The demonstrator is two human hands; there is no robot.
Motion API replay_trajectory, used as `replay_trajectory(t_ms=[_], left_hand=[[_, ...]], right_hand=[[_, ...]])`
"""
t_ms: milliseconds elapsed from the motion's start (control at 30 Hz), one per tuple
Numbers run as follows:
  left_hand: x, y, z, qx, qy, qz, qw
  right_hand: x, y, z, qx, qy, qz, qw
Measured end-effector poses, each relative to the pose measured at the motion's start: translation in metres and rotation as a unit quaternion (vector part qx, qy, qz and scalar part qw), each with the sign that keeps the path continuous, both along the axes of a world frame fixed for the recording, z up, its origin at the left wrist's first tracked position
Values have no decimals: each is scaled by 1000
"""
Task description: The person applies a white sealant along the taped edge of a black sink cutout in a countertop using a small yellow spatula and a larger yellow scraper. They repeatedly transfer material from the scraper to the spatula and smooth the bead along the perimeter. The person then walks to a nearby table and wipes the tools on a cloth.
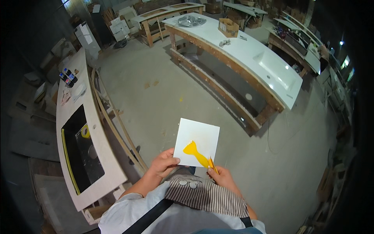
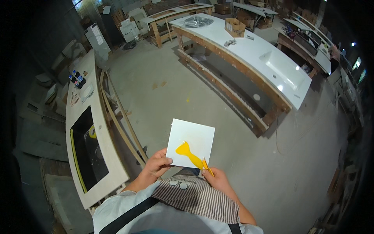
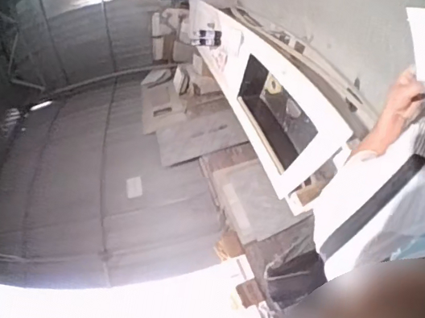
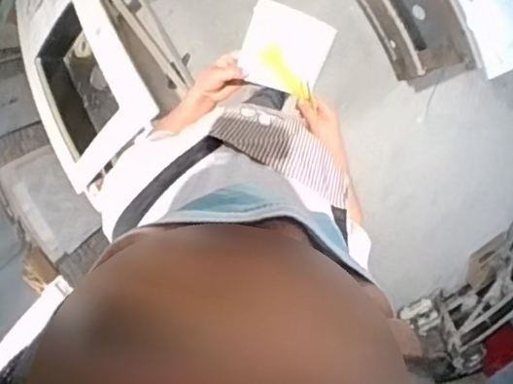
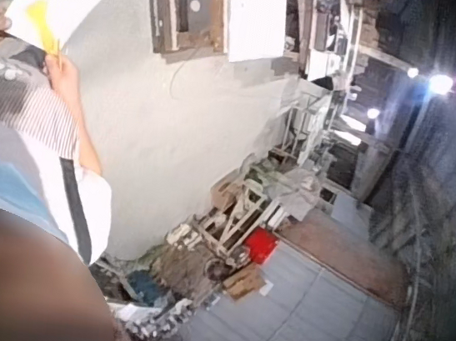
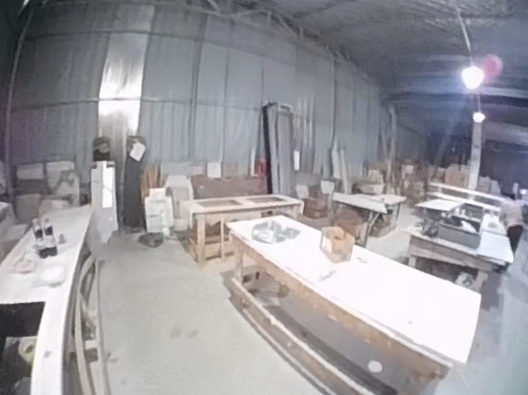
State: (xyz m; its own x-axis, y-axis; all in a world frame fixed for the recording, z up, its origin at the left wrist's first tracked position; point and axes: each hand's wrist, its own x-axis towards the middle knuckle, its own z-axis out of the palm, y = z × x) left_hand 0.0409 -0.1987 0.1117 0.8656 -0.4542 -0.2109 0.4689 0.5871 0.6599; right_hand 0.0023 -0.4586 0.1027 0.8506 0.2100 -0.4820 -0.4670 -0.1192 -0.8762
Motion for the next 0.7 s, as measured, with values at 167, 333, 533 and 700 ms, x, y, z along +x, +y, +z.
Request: replay_trajectory(t_ms=[167, 333, 533, 700], left_hand=[[96, -3, 14, 13, 5, -16, 1000], [185, 19, 5, 47, -10, -8, 999], [242, 54, -17, -27, 1, 52, 998], [282, 85, -18, -28, 9, 125, 992]], right_hand=[[93, 2, 7, -18, 42, -60, 997], [201, 17, -13, 30, 52, -71, 996], [291, 55, -15, 17, 53, 2, 998], [371, 88, -19, 21, 70, 86, 994]])
